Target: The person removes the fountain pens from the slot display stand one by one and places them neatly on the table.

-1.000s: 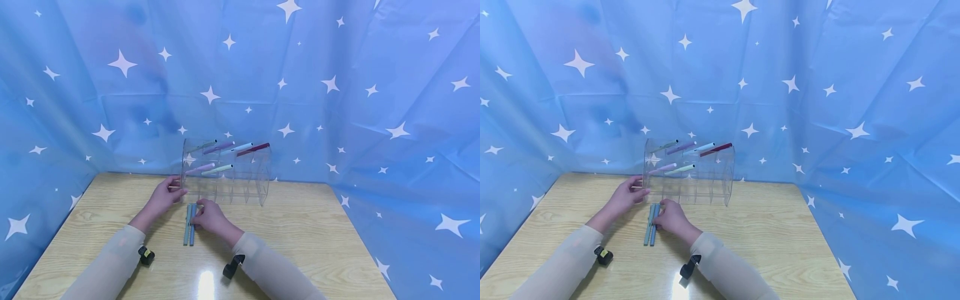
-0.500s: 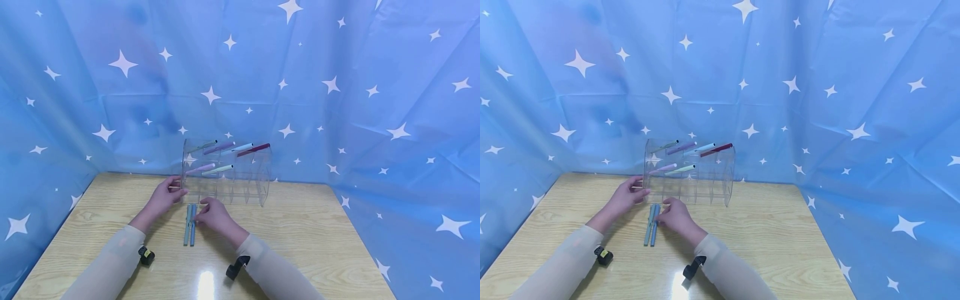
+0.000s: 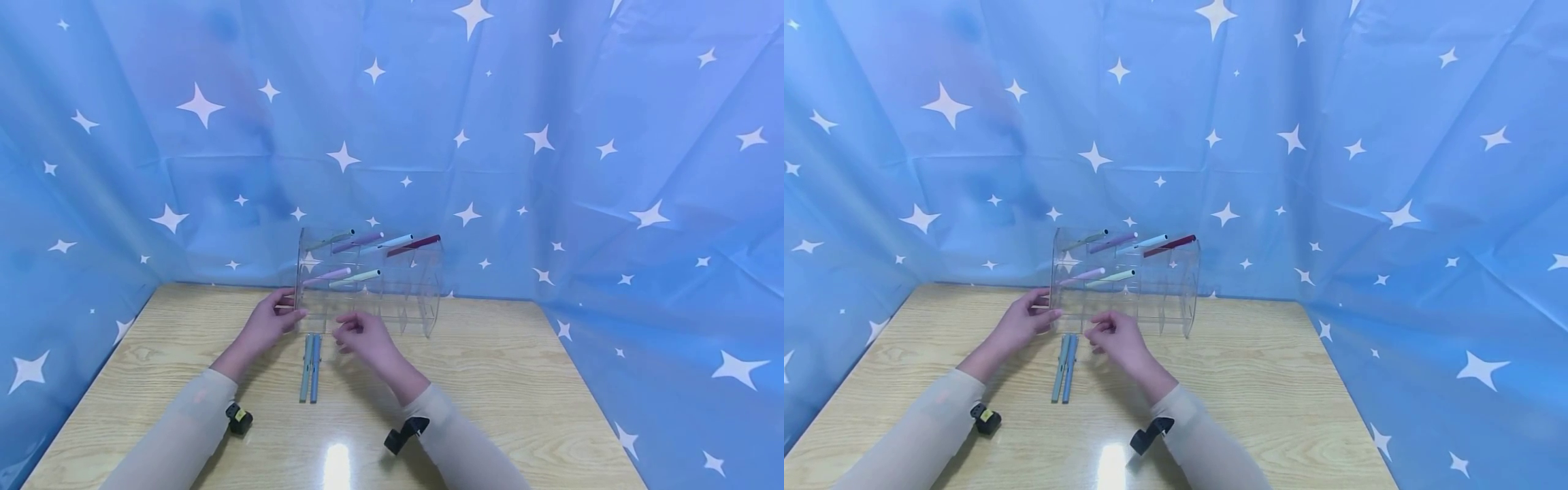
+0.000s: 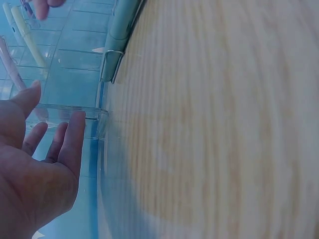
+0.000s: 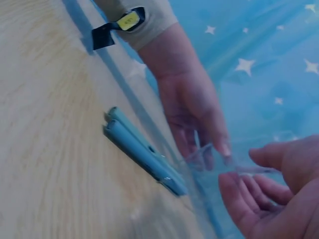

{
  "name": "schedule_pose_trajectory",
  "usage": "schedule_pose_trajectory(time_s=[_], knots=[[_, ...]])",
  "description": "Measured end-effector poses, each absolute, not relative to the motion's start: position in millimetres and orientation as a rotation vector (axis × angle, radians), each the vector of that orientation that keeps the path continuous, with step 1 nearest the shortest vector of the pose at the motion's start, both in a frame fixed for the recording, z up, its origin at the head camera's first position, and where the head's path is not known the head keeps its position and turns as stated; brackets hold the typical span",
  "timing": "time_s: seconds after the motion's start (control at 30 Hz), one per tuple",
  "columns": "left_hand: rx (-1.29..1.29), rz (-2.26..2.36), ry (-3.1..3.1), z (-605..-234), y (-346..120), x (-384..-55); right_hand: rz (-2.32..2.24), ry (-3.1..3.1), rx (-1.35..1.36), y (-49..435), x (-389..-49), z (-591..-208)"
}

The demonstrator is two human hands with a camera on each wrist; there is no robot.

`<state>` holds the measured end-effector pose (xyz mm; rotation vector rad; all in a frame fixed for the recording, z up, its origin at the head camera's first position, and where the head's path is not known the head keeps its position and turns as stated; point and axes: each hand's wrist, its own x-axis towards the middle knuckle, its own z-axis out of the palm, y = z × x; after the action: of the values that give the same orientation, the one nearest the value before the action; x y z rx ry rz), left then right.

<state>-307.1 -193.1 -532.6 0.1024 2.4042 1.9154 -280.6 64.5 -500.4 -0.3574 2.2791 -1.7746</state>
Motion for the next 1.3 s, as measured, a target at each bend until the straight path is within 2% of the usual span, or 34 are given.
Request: schedule_pose_trajectory(time_s=[0.5, 0.77, 1.3], knots=[[0.105, 1.914, 2.400, -534, -196, -308, -2.126, 2.506, -0.297, 95, -303, -471], [0.107, 1.910, 2.401, -534, -195, -308, -2.037, 2.607, -0.269, 101, -312, -463], [0.107, 1.913, 2.384, -532, -195, -307, -1.947, 2.537, -0.439, 94, -342, -469]])
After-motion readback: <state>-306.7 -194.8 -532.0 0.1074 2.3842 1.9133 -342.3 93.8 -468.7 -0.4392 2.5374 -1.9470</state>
